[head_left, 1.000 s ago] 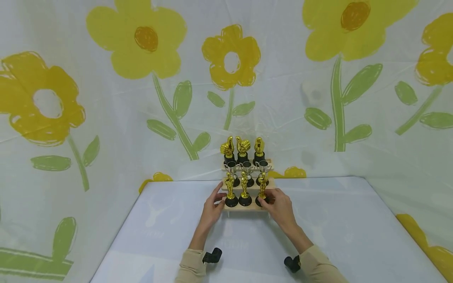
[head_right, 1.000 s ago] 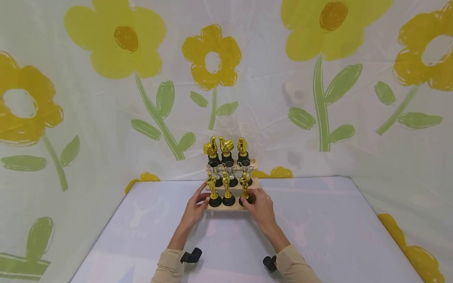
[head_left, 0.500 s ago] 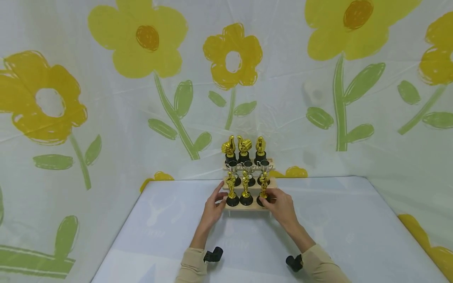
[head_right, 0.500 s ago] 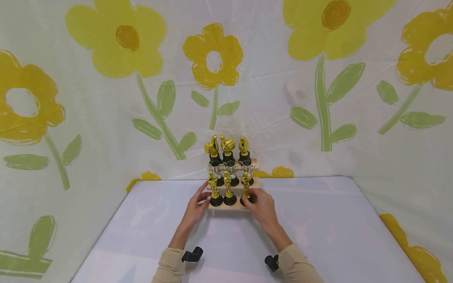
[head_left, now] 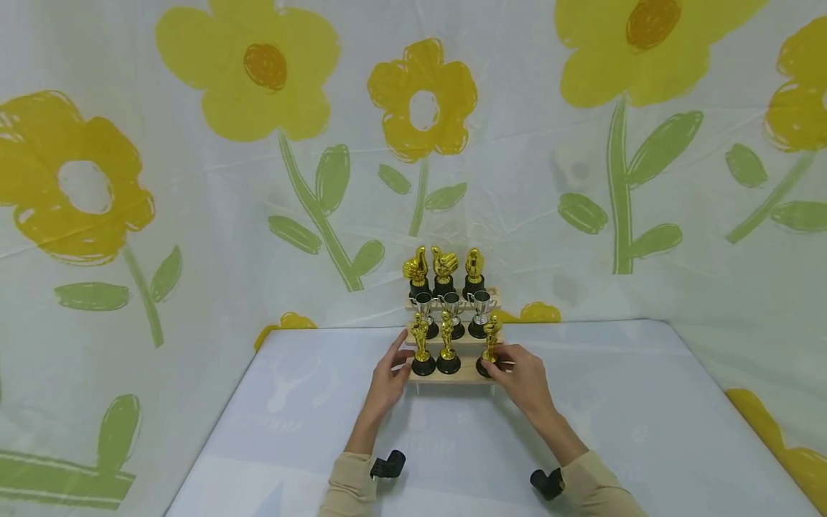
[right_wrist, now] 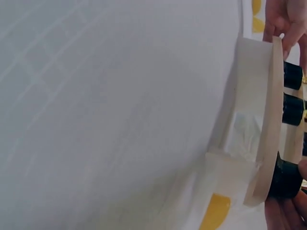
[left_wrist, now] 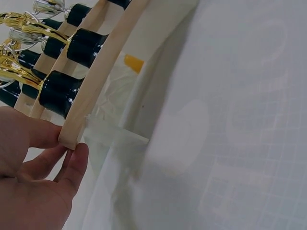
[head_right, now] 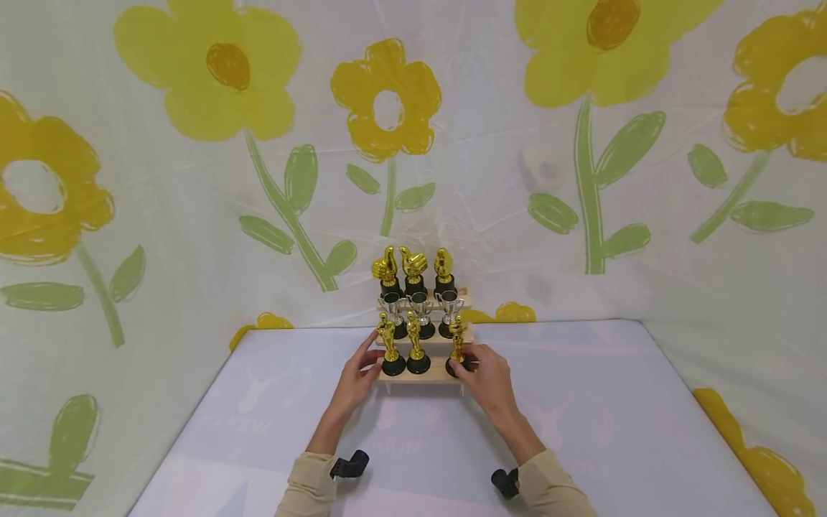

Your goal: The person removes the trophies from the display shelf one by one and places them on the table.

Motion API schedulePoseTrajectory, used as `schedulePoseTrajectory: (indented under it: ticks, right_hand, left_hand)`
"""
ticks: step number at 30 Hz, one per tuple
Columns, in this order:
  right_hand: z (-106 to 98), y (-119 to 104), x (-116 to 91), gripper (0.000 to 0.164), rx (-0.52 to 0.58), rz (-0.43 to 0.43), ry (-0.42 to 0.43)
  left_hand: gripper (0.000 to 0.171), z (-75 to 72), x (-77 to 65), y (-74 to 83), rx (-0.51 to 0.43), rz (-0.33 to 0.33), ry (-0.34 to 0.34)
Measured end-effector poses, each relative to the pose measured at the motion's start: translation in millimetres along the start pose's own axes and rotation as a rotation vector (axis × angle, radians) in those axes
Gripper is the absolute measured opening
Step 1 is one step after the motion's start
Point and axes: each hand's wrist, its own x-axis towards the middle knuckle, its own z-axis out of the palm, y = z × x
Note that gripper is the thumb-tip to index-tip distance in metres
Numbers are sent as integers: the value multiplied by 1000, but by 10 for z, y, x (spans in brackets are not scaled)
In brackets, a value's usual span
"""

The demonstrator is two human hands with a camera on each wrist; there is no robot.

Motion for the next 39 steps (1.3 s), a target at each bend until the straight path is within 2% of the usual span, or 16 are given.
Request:
schedulePoseTrajectory:
  ticks: [13, 20, 23, 39]
  right_hand:
    - [-190, 160, 14, 30, -8, 7, 31]
    - [-238, 269, 48, 29, -23, 11, 49]
    - [-250, 293, 74, 29, -24, 19, 50]
    - [-164, 492, 203, 33, -69, 89, 6]
  left_hand:
    - [69, -32, 30, 2, 10, -3, 10]
    - [65, -115, -60, 296, -9, 0, -32]
    - [64, -142, -86, 363, -4, 1, -52]
    - [64, -102, -98, 332, -28, 29, -46]
